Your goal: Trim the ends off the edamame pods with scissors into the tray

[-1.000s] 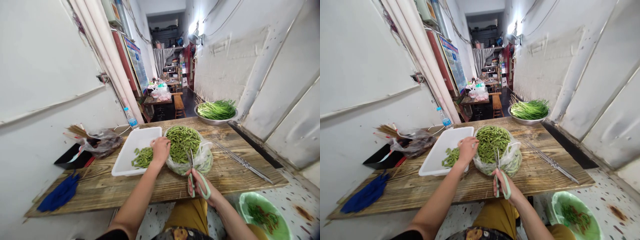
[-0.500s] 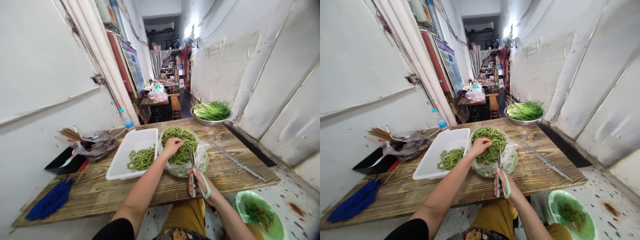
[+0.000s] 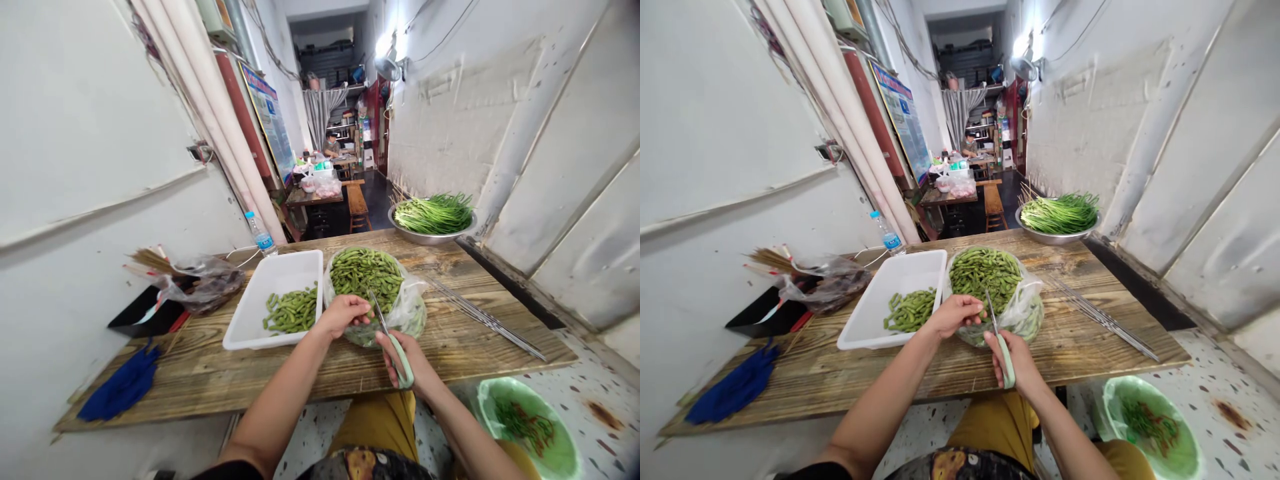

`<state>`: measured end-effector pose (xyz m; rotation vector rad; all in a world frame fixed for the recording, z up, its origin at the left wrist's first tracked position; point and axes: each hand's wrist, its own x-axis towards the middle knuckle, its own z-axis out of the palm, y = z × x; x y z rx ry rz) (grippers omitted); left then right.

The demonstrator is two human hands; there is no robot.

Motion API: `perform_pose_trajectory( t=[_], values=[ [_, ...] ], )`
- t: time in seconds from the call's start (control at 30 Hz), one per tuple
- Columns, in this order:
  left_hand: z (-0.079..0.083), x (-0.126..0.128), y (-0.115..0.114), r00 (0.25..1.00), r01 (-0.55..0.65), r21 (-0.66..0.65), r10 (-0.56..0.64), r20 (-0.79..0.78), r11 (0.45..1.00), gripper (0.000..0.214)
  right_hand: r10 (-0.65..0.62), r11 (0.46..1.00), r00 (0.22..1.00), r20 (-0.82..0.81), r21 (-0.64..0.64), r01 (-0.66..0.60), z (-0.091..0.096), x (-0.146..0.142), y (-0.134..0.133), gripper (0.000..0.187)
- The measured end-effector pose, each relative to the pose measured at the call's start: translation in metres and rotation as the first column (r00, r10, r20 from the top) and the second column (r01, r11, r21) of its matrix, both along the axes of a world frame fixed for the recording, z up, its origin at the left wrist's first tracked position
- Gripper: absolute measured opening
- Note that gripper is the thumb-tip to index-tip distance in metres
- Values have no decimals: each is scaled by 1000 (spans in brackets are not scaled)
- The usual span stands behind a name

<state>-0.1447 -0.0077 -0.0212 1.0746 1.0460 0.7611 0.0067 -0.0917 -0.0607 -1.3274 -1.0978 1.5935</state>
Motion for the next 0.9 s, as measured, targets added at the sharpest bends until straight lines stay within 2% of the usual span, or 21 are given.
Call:
perform_pose_trajectory(
  t=[0.13, 0.23, 0.3, 0.5, 0.7, 0.9],
  values=[
    [3, -2, -1, 973, -89, -130, 114, 201, 987, 24, 31, 999, 996, -85, 14, -30, -1, 0, -1, 45],
    [1, -1, -1, 921, -219, -119, 246, 301, 968, 25, 79, 997, 980, -184, 4, -80, 0, -2, -4, 49],
    [-1, 1, -2, 901, -278, -86, 291, 321, 957, 22, 87, 996, 975, -203, -4, -89, 3, -3, -6, 51],
    [4, 9, -12, 930, -245, -70, 255, 264, 967, 15, 97, 995, 982, -164, 12, -96, 9, -4, -6, 52],
    [4, 12, -20, 943, -237, -64, 245, 227, 970, 10, 45, 999, 982, -181, 4, -45, 8, -3, -6, 48],
    [-1, 7, -18, 957, -241, -20, 241, 161, 970, 11, 45, 999, 998, -46, -20, -46, 11, 0, -5, 50]
  ],
)
